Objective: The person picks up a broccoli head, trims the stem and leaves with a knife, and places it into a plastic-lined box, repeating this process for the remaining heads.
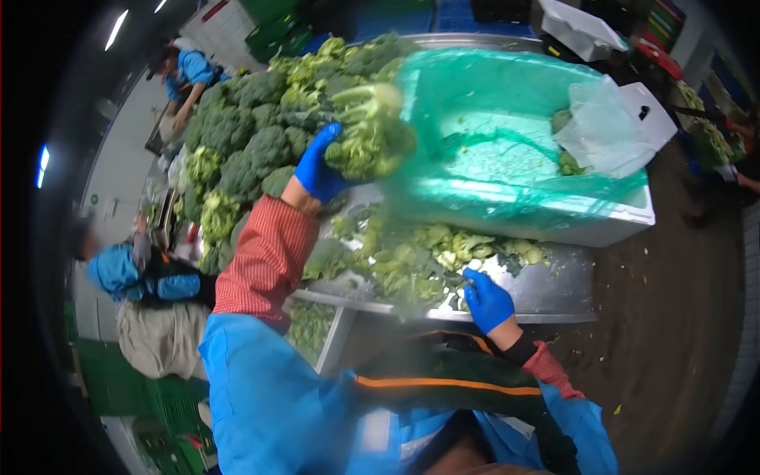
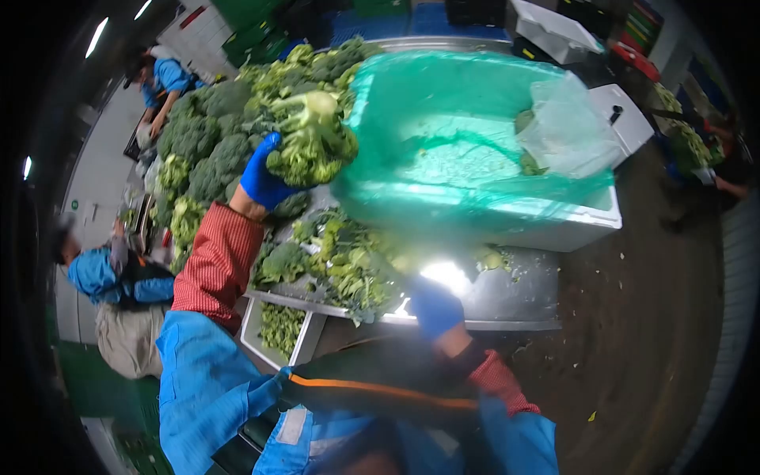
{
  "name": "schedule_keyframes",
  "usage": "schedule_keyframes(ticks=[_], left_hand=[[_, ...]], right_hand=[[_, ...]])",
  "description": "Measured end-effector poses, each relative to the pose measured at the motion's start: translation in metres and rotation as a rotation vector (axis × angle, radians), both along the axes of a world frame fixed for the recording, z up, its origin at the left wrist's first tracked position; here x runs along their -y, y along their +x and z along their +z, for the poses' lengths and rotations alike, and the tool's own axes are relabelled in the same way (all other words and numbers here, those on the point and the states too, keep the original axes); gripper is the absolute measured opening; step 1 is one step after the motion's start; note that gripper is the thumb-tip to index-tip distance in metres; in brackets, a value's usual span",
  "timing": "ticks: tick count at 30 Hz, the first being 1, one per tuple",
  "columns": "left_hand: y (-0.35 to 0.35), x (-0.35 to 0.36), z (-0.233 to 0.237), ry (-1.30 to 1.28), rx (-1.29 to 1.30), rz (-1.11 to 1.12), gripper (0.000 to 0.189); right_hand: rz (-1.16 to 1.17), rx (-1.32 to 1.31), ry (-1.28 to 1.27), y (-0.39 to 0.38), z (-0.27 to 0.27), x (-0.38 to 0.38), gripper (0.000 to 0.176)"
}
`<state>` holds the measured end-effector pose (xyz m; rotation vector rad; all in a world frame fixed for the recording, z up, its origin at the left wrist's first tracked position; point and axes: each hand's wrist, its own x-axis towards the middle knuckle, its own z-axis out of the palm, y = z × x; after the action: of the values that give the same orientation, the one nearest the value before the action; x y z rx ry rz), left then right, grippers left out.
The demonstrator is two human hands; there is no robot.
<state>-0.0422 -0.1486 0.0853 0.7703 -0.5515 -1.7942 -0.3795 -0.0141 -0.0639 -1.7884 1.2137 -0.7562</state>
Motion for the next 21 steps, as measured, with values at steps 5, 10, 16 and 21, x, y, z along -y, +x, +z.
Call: schedule_keyframes(ticks=[5,10,16,21], left_hand=[[0.025,-0.092,-0.036,0.246,-0.008,0.113,0.052],[0.013,-0.124,-0.107,0.401,0.110,0.040,0.056],[-0.037,-0.126,-0.122,0.465,0.287,0.078,0.056],[-0.041,-0.123,-0.119,0.467,0.283,0.090,0.060]], right_hand=[[0.069,0.041,0.011,0.021,-0.012,0.008,0.027],[0.046,0.116,-0.073,0.048,-0.011,0.016,0.026],[0.062,-0.133,-0.209,0.059,0.005,0.016,0.018],[0.047,-0.309,-0.371,0.065,-0.013,0.026,0.011]])
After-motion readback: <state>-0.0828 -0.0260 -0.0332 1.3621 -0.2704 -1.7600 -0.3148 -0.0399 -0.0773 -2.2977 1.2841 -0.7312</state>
